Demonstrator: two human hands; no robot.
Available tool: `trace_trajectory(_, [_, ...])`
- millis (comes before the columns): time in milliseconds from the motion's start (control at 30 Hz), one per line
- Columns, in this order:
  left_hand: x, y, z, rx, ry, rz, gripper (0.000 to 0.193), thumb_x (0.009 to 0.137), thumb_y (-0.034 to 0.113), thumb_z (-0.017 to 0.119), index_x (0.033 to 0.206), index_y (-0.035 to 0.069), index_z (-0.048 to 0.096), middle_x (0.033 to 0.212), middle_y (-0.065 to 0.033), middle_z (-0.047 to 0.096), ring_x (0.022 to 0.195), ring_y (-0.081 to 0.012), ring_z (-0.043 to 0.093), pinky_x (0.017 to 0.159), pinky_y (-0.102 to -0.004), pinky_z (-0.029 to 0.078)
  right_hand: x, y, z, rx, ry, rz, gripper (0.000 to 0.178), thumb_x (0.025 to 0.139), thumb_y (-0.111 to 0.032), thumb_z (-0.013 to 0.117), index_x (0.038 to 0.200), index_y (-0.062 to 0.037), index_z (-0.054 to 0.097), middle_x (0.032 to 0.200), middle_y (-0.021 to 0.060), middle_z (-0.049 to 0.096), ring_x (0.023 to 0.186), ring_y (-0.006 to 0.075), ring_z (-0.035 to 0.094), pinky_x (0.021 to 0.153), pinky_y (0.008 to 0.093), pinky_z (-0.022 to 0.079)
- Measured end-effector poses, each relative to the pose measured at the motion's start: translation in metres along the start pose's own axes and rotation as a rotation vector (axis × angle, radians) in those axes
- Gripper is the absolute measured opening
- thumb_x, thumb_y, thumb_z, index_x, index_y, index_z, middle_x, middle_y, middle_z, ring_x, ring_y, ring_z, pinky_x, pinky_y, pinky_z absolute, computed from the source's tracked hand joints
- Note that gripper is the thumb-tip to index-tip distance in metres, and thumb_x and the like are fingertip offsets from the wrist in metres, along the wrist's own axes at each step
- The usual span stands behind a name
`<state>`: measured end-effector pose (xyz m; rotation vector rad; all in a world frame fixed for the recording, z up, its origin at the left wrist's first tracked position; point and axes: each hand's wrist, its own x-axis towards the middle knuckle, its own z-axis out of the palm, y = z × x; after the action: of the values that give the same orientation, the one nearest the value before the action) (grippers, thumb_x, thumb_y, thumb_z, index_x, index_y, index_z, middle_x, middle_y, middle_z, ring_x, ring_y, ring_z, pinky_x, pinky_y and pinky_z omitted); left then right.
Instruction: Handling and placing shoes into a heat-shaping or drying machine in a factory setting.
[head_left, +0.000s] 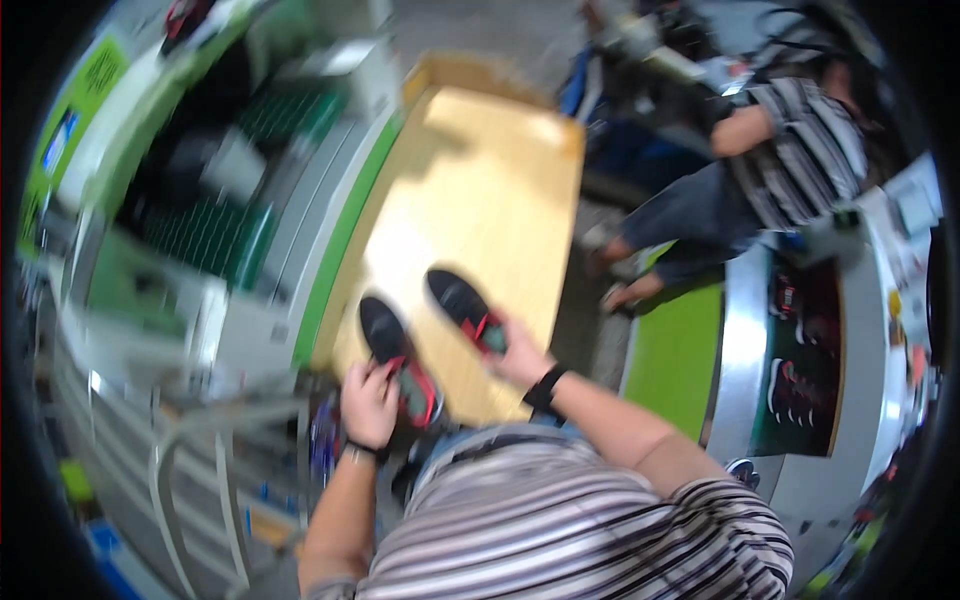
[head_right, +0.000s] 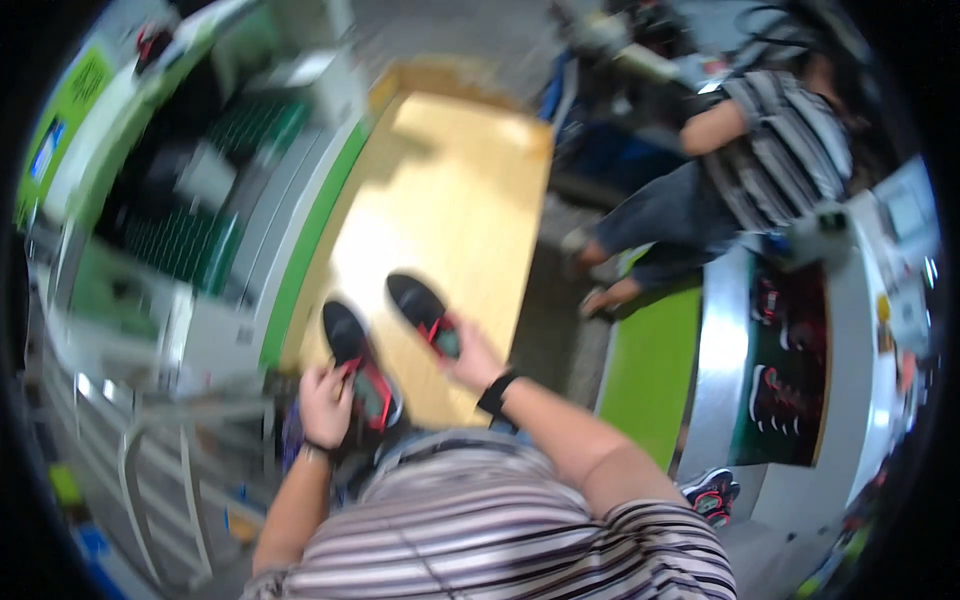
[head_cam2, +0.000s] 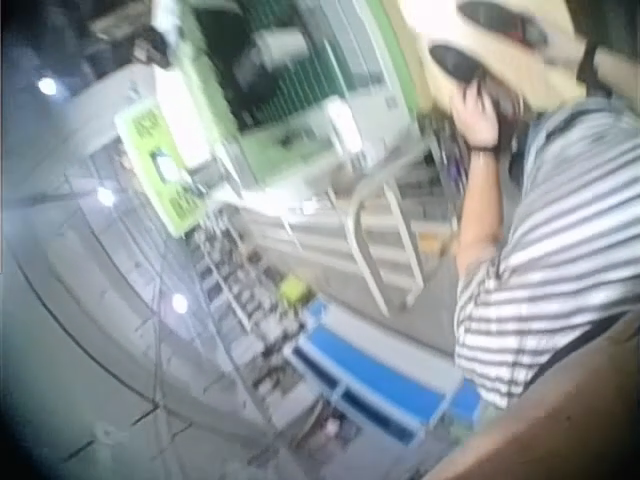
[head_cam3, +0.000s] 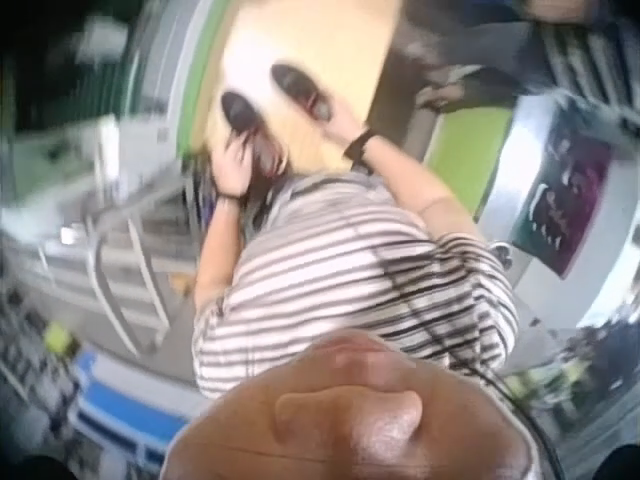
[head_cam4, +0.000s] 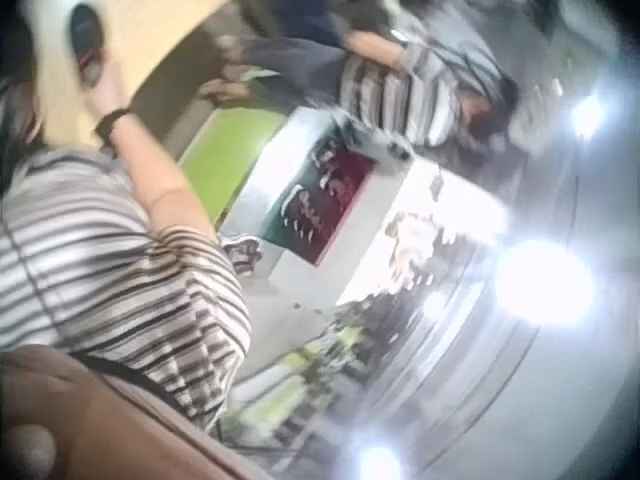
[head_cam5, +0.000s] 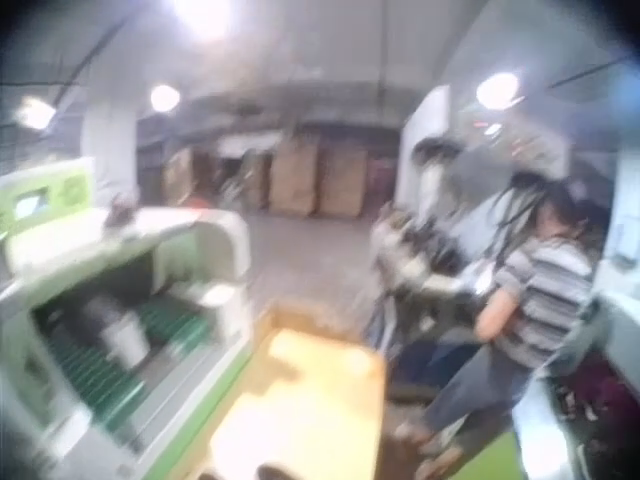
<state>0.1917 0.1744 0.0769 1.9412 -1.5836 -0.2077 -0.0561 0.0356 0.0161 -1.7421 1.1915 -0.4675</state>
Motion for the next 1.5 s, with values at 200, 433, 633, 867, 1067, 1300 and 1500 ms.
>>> trace_trajectory(200, [0.025, 0.002, 0.02, 0.279, 0.08, 0.003, 0.008, 0.073, 0.003, 0.068, 0.08, 0.005, 0.064, 0.102, -0.0144, 0.055, 0.1, -0.0352, 0.051, 0.087, -0.0459, 0.041, -0.013, 0.003, -0.012, -0.139, -0.013, -0.009, 0.095, 0.073, -0.022, 0.079, 0.15, -0.0139, 0.024, 0.135, 0.0263, 0.046, 0.123, 0.0427, 0.049, 0.103, 0.0454, 0.044])
trace_trajectory(433, [-0.004, 0.032, 0.005, 0.235, -0.121, 0.124, 0.031, 0.078, -0.002, 0.058, 0.104, 0.009, 0.07, 0.143, -0.0213, 0.039, 0.131, -0.0424, 0.036, 0.107, -0.0488, 0.031, -0.02, 0.013, -0.027, -0.019, -0.117, -0.09, 0.106, 0.072, -0.021, 0.081, 0.153, -0.0074, 0.014, 0.144, 0.0285, 0.036, 0.134, 0.0396, 0.04, 0.111, 0.0409, 0.036])
trace_trajectory(633, [-0.034, 0.011, 0.043, -0.363, -0.061, -0.231, 0.096, 0.072, 0.012, 0.073, 0.15, 0.001, 0.019, 0.148, -0.0295, 0.022, 0.138, -0.045, 0.023, 0.116, -0.0496, 0.018, -0.032, 0.029, -0.017, 0.15, -0.239, -0.18, 0.096, 0.08, -0.018, 0.075, 0.153, -0.0041, 0.014, 0.147, 0.0253, 0.036, 0.14, 0.0325, 0.035, 0.114, 0.0369, 0.03])
trace_trajectory(867, [0.045, 0.019, 0.017, -0.975, 0.096, -0.719, 0.075, 0.07, -0.004, 0.068, 0.137, 0.001, 0.036, 0.122, -0.0126, 0.052, 0.108, -0.0226, 0.055, 0.094, -0.0343, 0.048, 0.03, -0.043, -0.058, 0.636, -0.068, 0.267, 0.064, 0.087, -0.021, 0.068, 0.143, -0.0027, 0.041, 0.12, 0.0118, 0.062, 0.107, 0.0189, 0.059, 0.094, 0.0307, 0.047])
trace_trajectory(1067, [0.088, 0.054, -0.078, -1.047, 0.416, -0.501, 0.069, 0.07, -0.007, 0.066, 0.133, 0.0, 0.038, 0.131, -0.0153, 0.048, 0.119, -0.0221, 0.05, 0.103, -0.0341, 0.04, 0.145, -0.138, -0.065, 0.713, -0.106, -0.149, 0.059, 0.088, -0.013, 0.069, 0.139, 0.0039, 0.043, 0.125, 0.0105, 0.058, 0.114, 0.0161, 0.056, 0.101, 0.0291, 0.042])
trace_trajectory(1300, [0.194, 0.003, -0.143, -0.074, 0.854, -0.339, 0.068, 0.07, -0.004, 0.061, 0.134, 0.001, 0.036, 0.138, -0.0264, 0.032, 0.13, -0.0413, 0.037, 0.114, -0.0424, 0.026, 0.315, -0.296, -0.012, 0.287, 0.094, -0.657, 0.061, 0.084, -0.018, 0.073, 0.138, -0.0057, 0.048, 0.121, 0.0195, 0.06, 0.106, 0.0273, 0.062, 0.096, 0.0351, 0.047])
trace_trajectory(1500, [0.242, -0.054, -0.143, -0.034, 0.99, -0.471, 0.078, 0.078, 0.007, 0.066, 0.146, 0.003, 0.027, 0.15, -0.0326, 0.015, 0.137, -0.0466, 0.028, 0.114, -0.0465, 0.027, 0.386, -0.31, 0.058, -0.269, 0.206, -0.512, 0.076, 0.089, -0.039, 0.062, 0.152, -0.0259, 0.023, 0.143, 0.0218, 0.039, 0.125, 0.0451, 0.047, 0.104, 0.0464, 0.04])
